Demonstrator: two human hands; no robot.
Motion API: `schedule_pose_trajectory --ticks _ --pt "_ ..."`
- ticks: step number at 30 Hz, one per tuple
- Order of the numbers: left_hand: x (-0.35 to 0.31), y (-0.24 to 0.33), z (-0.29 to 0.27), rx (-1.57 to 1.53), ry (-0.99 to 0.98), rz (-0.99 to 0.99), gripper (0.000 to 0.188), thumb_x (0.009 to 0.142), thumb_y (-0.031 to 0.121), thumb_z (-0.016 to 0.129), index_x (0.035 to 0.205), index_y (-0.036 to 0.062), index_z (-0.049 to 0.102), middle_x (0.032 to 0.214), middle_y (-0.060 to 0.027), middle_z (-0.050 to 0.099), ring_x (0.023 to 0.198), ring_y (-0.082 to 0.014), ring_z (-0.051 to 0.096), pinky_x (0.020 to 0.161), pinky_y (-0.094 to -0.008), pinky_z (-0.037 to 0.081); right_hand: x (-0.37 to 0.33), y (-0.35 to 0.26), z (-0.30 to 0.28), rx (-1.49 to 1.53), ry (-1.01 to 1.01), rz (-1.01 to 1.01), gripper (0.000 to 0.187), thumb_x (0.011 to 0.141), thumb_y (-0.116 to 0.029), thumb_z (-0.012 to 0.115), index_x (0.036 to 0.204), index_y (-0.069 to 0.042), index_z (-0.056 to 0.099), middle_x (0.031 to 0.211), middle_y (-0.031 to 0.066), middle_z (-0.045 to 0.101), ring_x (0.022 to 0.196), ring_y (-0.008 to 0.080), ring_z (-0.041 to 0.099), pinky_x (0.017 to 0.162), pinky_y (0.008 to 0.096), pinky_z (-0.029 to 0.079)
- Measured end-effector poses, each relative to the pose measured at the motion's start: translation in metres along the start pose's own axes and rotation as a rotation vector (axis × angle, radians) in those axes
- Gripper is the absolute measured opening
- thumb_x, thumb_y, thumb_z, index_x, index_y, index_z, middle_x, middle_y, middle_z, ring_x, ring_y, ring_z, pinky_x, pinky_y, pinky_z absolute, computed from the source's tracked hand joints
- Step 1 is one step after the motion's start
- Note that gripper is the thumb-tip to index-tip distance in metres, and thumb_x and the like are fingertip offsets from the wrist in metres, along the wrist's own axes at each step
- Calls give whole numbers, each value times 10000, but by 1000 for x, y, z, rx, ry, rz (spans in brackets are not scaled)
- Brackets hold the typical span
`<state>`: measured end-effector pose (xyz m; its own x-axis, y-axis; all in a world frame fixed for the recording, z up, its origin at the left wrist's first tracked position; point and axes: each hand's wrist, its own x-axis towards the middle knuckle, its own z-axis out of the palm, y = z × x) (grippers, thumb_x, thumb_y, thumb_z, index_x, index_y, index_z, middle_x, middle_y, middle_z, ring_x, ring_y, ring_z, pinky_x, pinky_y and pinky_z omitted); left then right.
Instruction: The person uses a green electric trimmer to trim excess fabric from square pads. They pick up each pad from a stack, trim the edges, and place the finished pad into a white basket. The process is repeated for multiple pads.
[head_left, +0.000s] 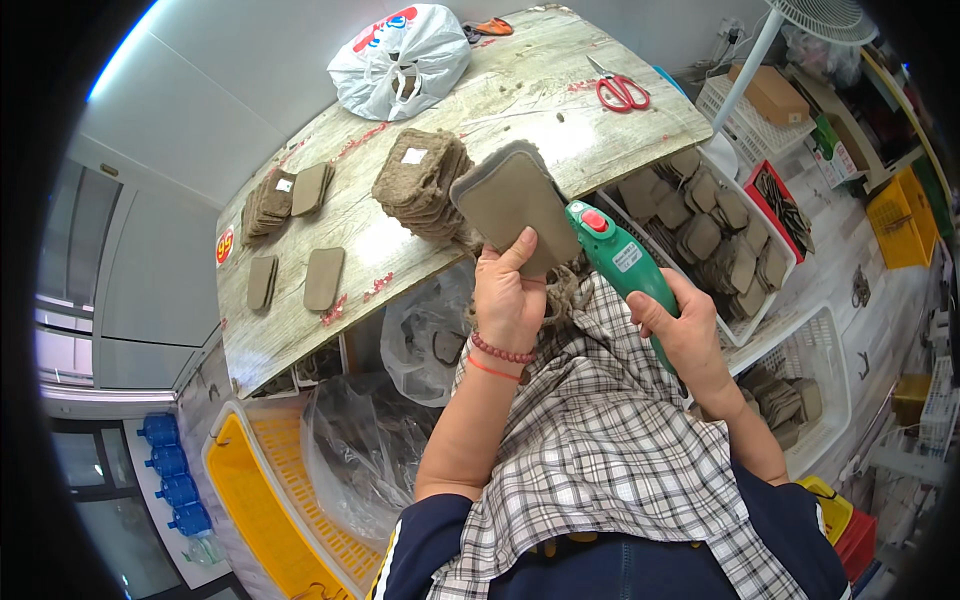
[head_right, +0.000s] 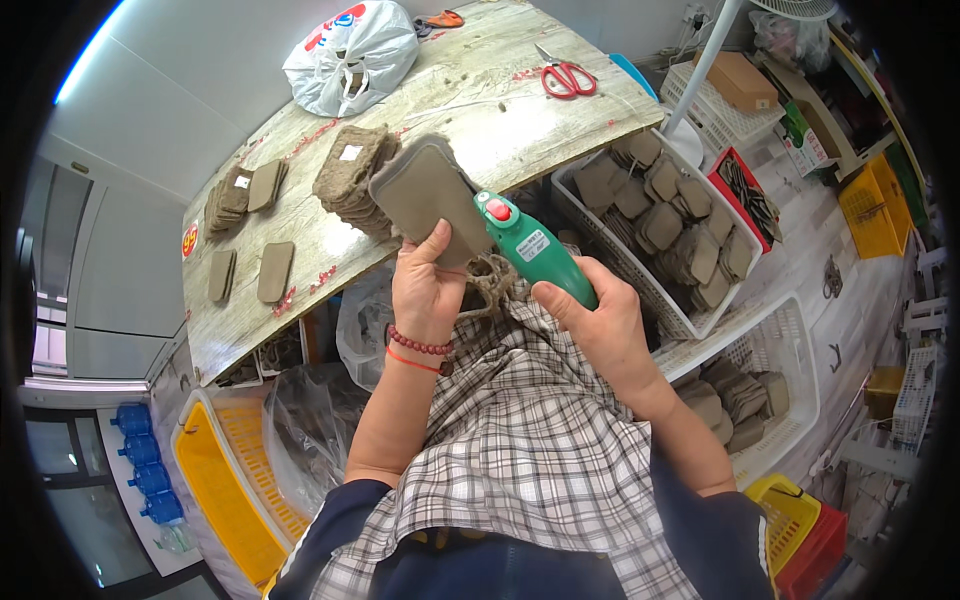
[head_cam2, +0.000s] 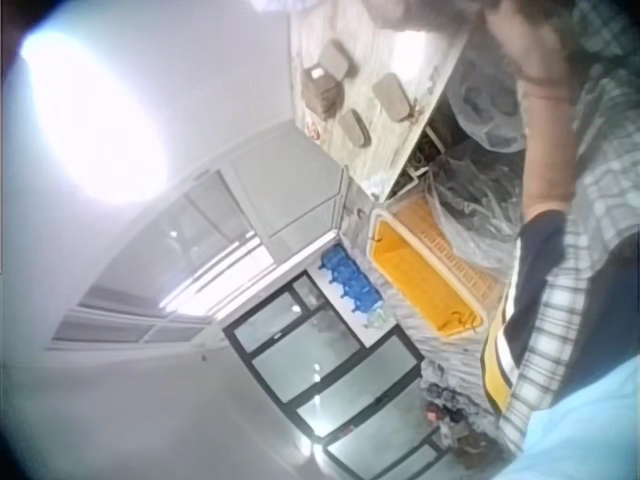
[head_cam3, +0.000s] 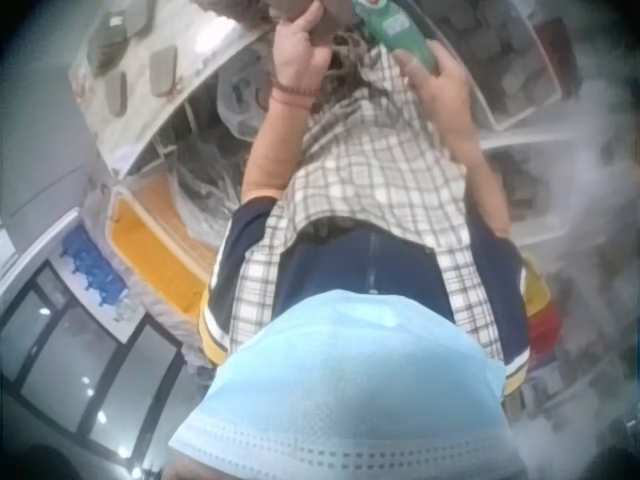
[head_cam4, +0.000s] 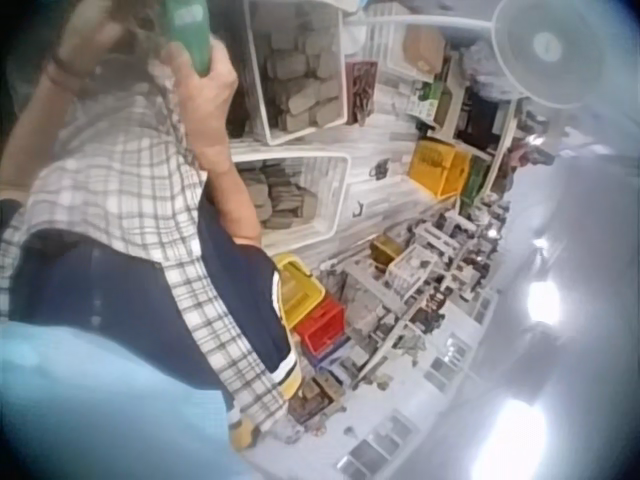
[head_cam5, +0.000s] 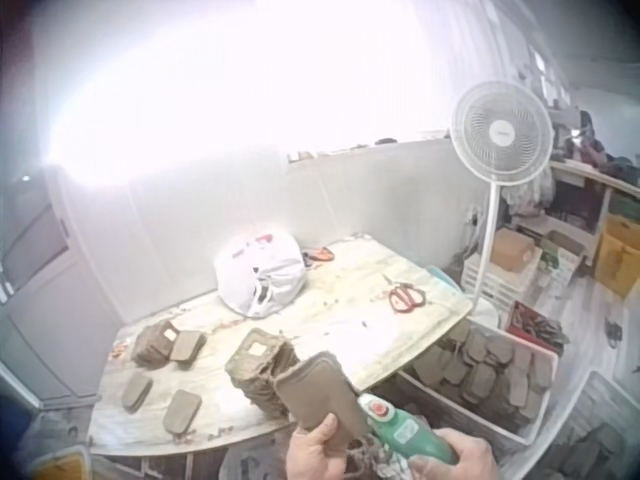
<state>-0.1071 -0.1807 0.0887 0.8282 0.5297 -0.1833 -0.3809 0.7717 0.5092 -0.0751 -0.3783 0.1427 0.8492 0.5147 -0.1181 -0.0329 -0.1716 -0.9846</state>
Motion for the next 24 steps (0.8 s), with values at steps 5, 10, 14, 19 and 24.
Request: schedule_pose_trajectory --ticks 5,10,14,19,24 --pt "-7 -3 -8 49 -43 -58 319 867 -43 615 1173 15 545 1136 -87 631 1031 -206 620 907 -350 520 4 -4 -3 15 6 8 396 854 -354 710 1012 0 627 705 -3 577 591 54 517 552 215 442" --pt "-12 6 -15 176 -98 -117 329 868 -58 596 1184 17 543 1152 -106 629 1021 -214 634 892 -367 539 7 -5 -11 28 -18 20 383 857 -353 707 987 -2 627 704 -1 582 590 54 516 553 216 447" --pt "-8 26 -23 317 -143 -200 272 858 -58 604 1122 3 584 1069 -110 666 935 -202 666 841 -358 555 5 -3 -24 49 -79 52 388 854 -351 711 987 3 627 718 3 589 603 57 524 556 220 450" --pt "3 59 -25 583 -162 -308 272 815 -86 606 1079 -25 600 1010 -106 681 868 -163 668 777 -304 541 2 2 -40 -26 -143 48 394 845 -331 721 1016 13 630 742 12 592 628 57 534 569 223 448" --pt "11 81 -18 783 -235 -397 311 779 -114 615 1079 -34 610 995 -96 683 853 -148 658 787 -291 534 -2 2 -47 -138 -180 70 386 821 -291 746 1036 10 635 752 17 597 659 65 544 591 232 448"
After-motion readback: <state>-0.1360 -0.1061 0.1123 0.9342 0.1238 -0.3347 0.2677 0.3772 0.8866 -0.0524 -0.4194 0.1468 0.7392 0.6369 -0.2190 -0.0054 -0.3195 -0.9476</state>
